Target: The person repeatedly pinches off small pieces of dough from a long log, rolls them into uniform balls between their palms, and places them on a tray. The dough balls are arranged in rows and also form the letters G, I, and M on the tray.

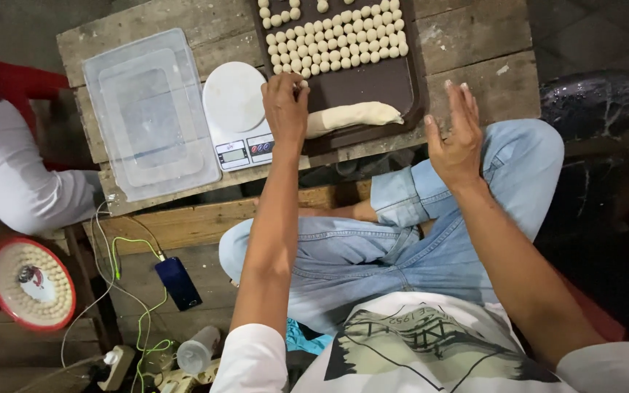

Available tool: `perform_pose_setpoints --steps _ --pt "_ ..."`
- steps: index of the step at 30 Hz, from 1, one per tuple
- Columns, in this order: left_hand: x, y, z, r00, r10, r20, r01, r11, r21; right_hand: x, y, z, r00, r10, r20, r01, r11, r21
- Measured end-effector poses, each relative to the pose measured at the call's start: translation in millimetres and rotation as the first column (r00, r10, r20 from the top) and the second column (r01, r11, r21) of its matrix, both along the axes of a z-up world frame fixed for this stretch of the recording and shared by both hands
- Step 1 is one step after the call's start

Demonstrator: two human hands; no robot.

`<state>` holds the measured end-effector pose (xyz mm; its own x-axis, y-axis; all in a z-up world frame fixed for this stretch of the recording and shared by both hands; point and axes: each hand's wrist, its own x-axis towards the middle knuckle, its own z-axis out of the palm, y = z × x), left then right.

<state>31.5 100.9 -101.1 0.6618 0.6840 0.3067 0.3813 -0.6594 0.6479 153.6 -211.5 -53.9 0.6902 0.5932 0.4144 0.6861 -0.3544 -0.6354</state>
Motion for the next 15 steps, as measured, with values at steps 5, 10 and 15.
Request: perform_pose_setpoints --steps 5,10,15 --pt "4 13 -33 0.995 0.05 -0.083 -0.021 0.95 0.311 -2 3 5 1.0 -0.009 -0.019 0.009 1.0 -0.014" --pt "2 10 -23 0.997 0.033 -0.063 -0.018 0.972 0.233 0 1 -2 1.0 0.005 -0.021 -0.005 1.0 -0.015" --pt "5 12 -22 0.994 0.07 -0.079 -0.045 0.958 0.283 1 7 -10 0.997 0.048 0.058 -0.047 0.999 -0.01"
